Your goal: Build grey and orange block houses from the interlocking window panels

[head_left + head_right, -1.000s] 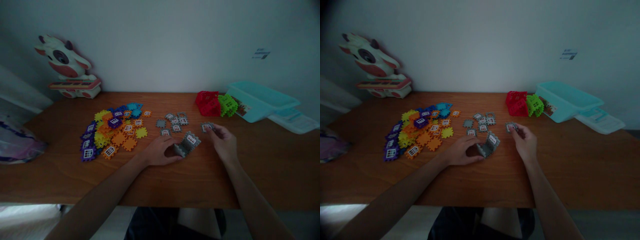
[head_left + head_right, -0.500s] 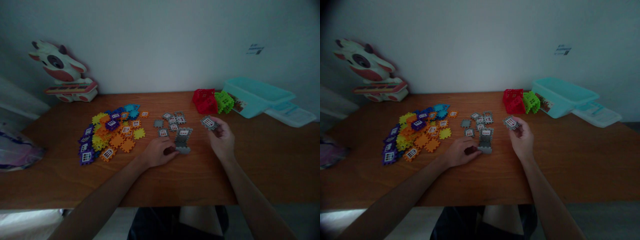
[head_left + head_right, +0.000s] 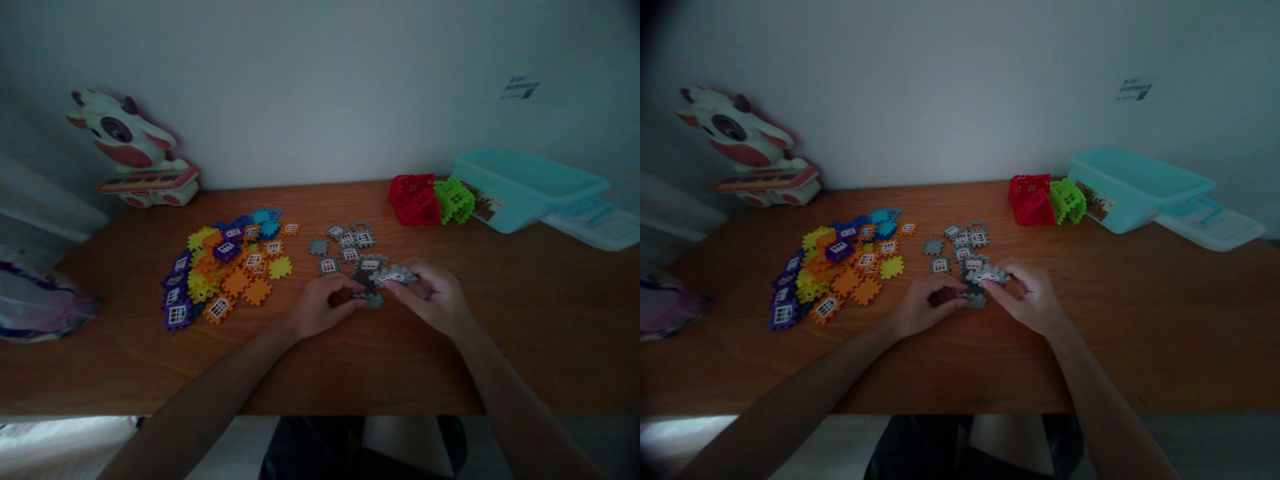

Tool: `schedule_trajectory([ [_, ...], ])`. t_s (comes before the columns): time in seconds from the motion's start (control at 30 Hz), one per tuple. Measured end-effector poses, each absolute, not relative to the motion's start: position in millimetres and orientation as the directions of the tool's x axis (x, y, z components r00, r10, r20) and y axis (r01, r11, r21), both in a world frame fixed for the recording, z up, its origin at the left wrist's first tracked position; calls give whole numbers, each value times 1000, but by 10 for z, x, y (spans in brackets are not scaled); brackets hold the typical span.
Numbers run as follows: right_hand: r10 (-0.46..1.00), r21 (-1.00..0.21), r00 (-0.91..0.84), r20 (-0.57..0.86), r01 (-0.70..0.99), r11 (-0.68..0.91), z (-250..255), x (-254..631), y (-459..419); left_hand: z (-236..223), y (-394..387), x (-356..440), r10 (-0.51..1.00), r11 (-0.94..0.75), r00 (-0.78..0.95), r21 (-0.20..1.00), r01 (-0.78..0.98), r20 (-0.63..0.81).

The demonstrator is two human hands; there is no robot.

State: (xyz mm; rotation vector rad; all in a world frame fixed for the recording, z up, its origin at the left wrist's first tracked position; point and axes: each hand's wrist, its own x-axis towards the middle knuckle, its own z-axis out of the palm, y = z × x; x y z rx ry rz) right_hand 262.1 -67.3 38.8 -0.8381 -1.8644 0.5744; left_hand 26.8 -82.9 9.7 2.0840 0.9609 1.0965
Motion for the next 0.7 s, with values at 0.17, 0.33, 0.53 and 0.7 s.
schedule_trajectory([
  [0.17, 682, -618, -422, 597, 300, 727, 446, 2586, -673, 152, -829, 275, 763, -645, 268, 720, 255, 588],
  [0.33, 729, -658, -360, 583, 317, 683, 376, 2597, -678, 172, -834, 351, 772, -635, 184, 752, 175, 609],
  [0.53, 800, -757, -301, 518, 273, 593, 291, 2605, -690, 160, -820, 400, 844, -535, 121, 837, 112, 523],
  [0.7, 820, -795, -262, 508, 224, 564, 316, 2600, -688, 157, -821, 379, 878, -475, 157, 864, 170, 452],
])
